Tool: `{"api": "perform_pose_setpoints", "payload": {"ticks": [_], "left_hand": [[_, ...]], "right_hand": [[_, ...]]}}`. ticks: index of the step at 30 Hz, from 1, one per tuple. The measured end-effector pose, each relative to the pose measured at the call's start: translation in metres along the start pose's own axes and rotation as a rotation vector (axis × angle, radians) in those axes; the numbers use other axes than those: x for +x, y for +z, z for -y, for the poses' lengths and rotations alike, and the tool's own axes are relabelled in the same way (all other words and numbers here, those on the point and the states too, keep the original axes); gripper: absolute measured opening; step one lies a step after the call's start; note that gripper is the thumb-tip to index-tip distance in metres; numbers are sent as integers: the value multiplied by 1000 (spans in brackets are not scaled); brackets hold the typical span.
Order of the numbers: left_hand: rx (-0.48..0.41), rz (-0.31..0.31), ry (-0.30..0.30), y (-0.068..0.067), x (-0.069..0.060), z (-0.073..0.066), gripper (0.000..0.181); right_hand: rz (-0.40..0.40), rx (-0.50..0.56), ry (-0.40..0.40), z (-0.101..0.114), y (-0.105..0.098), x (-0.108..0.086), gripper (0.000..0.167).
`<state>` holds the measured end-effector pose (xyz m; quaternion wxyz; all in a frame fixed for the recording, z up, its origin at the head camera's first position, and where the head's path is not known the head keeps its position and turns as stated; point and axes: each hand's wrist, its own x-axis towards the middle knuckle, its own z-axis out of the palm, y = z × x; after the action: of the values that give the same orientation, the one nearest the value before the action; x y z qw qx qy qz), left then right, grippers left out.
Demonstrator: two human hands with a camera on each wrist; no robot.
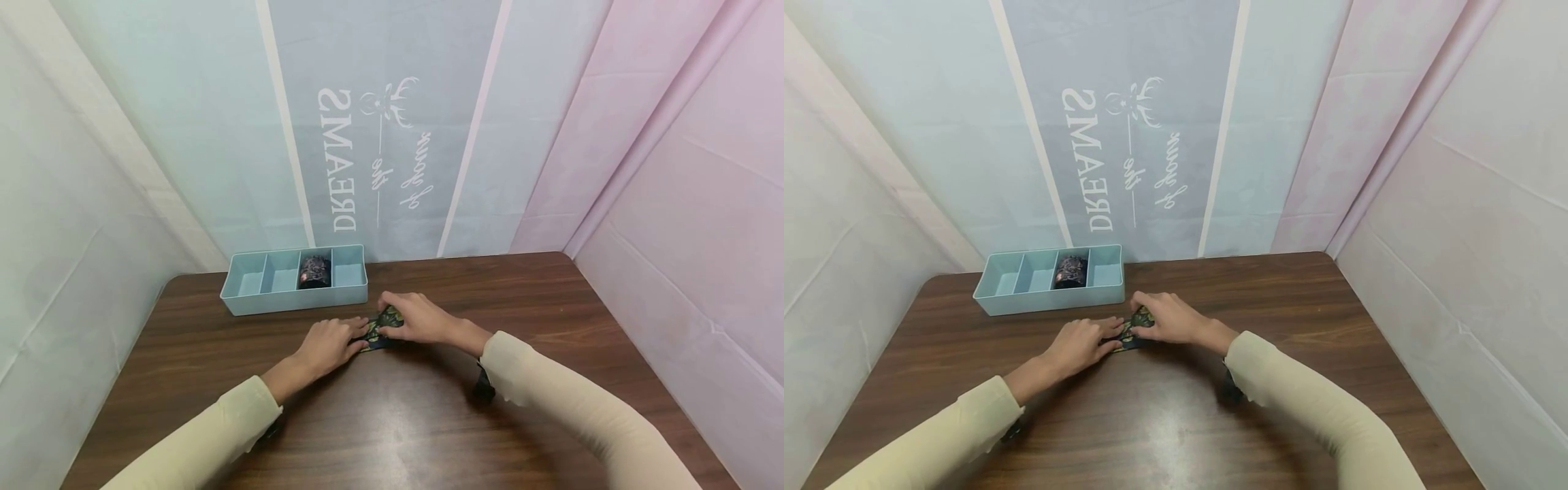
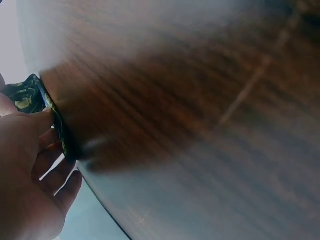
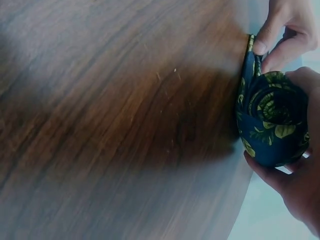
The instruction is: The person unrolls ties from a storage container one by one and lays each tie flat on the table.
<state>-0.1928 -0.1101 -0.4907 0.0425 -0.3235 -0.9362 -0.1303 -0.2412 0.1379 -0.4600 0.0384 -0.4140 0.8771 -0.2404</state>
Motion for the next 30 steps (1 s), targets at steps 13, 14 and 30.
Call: {"api": "perform_pose_setpoints", "payload": {"ticks": [13, 14, 30], "left_hand": [[4, -6, 18, -2, 0, 1, 41], [4, -7, 20, -2, 0, 1, 40], [-7, -13, 36, -1, -4, 4, 37]], "right_hand": [[105, -37, -46, -11, -14, -7, 31], [111, -39, -45, -12, -15, -7, 30], [95, -48, -30, -24, -22, -19, 33]]}}
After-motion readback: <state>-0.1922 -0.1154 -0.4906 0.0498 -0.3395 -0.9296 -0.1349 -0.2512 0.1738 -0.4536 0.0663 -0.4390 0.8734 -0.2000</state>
